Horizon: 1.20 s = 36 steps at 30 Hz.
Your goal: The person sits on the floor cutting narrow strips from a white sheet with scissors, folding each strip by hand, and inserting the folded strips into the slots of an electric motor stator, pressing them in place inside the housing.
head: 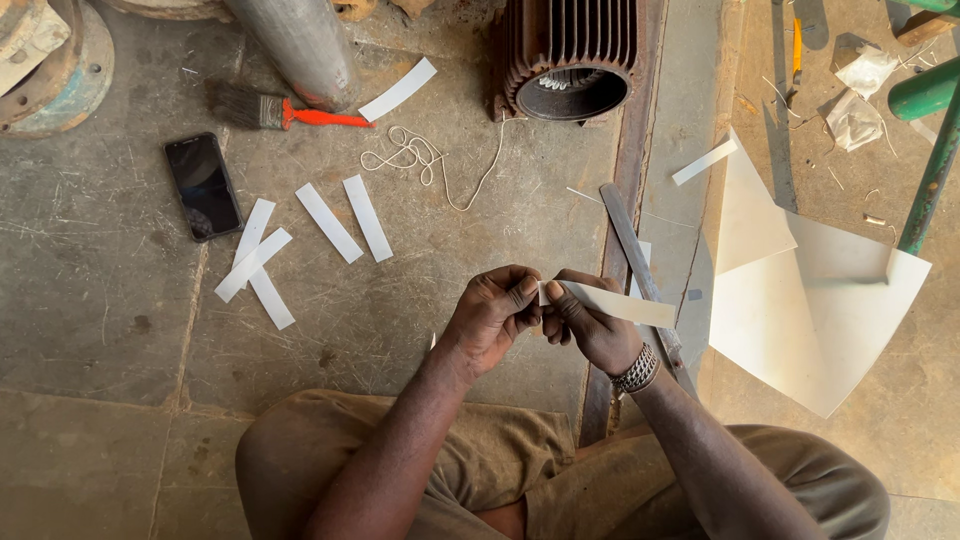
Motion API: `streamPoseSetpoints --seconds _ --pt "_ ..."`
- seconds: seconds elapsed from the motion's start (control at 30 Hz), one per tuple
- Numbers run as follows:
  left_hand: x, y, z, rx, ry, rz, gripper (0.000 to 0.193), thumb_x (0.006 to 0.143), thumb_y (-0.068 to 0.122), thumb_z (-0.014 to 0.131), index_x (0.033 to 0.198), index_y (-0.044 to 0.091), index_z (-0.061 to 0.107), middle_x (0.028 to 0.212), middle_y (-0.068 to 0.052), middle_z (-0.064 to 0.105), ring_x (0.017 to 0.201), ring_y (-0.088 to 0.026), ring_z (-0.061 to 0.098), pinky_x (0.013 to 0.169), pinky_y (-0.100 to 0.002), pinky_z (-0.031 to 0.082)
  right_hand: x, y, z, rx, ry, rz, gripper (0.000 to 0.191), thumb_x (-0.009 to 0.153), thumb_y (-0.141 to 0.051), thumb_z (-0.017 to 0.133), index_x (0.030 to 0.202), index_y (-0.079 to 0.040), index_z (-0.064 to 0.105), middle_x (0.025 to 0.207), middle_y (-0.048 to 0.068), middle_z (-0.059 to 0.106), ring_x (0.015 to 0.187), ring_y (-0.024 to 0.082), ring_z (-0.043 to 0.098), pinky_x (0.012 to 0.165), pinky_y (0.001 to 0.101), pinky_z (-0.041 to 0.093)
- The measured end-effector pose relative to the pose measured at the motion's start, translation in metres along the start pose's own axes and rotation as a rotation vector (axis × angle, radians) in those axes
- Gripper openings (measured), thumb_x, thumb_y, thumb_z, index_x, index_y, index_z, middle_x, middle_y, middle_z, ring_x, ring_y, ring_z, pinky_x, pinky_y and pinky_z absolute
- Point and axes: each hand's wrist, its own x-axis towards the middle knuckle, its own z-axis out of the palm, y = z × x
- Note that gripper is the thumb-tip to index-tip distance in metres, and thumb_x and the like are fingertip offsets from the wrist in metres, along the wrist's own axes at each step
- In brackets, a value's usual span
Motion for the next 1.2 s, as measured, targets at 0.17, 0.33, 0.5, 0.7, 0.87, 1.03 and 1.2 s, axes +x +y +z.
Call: streamPoseSetpoints --seconds 0.17,0.33,0.5,0.7,0.87,1.03,1.2 --pt "0.005 -0.005 0.004 0.278 0.096 0.050 0.010 0.101 0.012 0.064 0.096 0.005 0.069 0.080 -0.003 0.067 0.067 -0.010 0.058 0.062 -0.027 0.052 0.002 0.000 0.010 -0.186 0.053 0.030 0.038 0.106 -0.031 0.052 0.085 -0.002 0.066 0.063 0.003 0.068 0.054 0.009 0.066 0.048 0.0241 0.053" --pt "0.001 -0.001 0.020 0.382 0.132 0.060 0.017 0.108 0.015 0.053 0.097 0.006 0.063 0.075 0.000 0.060 0.064 -0.007 0.054 0.059 -0.026 0.049 0.003 0.009 0.011 -0.070 0.056 0.034 0.038 0.107 -0.032 0.052 0.089 -0.002 0.066 0.068 0.004 0.070 0.055 0.009 0.065 0.049 0.0245 0.052" --pt "-0.005 0.012 0.032 0.569 -0.110 0.252 0.026 0.112 0.028 0.043 0.100 0.009 0.055 0.068 -0.001 0.059 0.054 -0.006 0.051 0.048 -0.024 0.043 -0.002 0.020 0.002 0.270 0.100 0.108 0.035 0.108 -0.032 0.052 0.094 -0.002 0.065 0.071 0.007 0.067 0.055 0.013 0.064 0.047 0.0264 0.049" --pt "-0.010 0.016 0.031 0.586 -0.257 0.349 0.034 0.113 0.034 0.041 0.095 0.008 0.053 0.073 -0.004 0.063 0.061 -0.009 0.066 0.050 -0.022 0.049 -0.006 0.026 0.006 0.356 0.020 0.065 0.039 0.112 -0.033 0.049 0.089 -0.003 0.061 0.064 0.009 0.065 0.050 0.015 0.062 0.046 0.0263 0.048" --pt "-0.002 0.006 0.031 0.508 -0.197 0.395 0.036 0.111 0.037 0.047 0.087 0.010 0.048 0.068 -0.001 0.057 0.051 -0.008 0.063 0.043 -0.026 0.055 -0.005 0.032 0.004 0.404 -0.015 0.130 0.036 0.108 -0.031 0.048 0.094 -0.001 0.063 0.064 0.010 0.065 0.052 0.018 0.064 0.046 0.0290 0.051" --pt "0.000 0.005 0.027 0.384 -0.168 0.202 0.034 0.115 0.034 0.049 0.095 0.007 0.051 0.073 0.000 0.053 0.055 -0.003 0.049 0.046 -0.019 0.041 -0.005 0.043 -0.002 0.653 -0.003 0.122 0.035 0.109 -0.028 0.051 0.093 0.001 0.062 0.065 0.012 0.065 0.054 0.021 0.064 0.048 0.0310 0.051" --pt "0.001 0.001 0.029 0.369 -0.248 0.291 0.032 0.108 0.034 0.048 0.090 0.008 0.047 0.074 -0.003 0.057 0.058 -0.010 0.064 0.049 -0.029 0.058 -0.004 0.040 -0.008 0.635 -0.035 0.186 0.036 0.110 -0.029 0.050 0.094 0.001 0.063 0.066 0.011 0.066 0.057 0.021 0.066 0.051 0.0310 0.052"
